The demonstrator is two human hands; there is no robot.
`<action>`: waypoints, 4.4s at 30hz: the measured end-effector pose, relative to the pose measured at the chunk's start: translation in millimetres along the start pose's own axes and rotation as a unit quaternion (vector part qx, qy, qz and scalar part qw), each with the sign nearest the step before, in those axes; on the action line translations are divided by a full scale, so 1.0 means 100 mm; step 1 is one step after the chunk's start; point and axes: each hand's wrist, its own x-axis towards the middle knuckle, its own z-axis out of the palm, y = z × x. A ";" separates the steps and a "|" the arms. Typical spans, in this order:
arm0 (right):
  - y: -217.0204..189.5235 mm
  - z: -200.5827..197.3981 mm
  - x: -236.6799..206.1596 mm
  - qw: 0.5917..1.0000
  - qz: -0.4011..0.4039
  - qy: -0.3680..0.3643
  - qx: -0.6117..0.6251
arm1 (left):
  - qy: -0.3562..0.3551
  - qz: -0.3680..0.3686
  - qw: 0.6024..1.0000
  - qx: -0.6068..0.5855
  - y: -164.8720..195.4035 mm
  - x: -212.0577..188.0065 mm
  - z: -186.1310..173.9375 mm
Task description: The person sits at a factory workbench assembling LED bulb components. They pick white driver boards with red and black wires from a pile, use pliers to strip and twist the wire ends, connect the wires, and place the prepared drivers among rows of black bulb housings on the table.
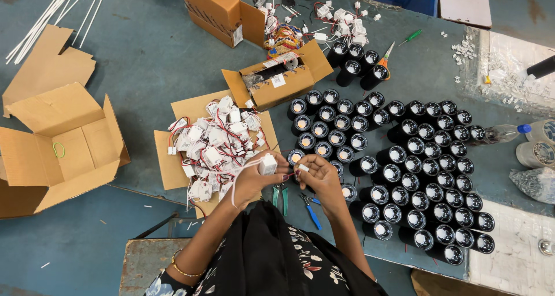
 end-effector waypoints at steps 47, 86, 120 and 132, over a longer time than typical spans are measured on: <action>-0.02 -0.10 -0.10 0.977 0.008 -0.176 -0.119 | 0.064 -0.008 0.941 0.333 0.35 -0.22 0.14; 0.05 -0.19 -0.03 0.989 0.063 -0.137 -0.003 | 0.071 0.022 0.996 0.040 -0.03 0.00 -0.03; 0.25 -0.05 0.09 0.989 0.108 -0.088 0.052 | 0.095 0.184 0.884 0.419 -0.02 0.00 -0.06; 0.17 -0.12 0.11 0.977 0.132 -0.103 0.133 | -0.034 -0.005 0.974 0.226 0.06 -0.01 -0.08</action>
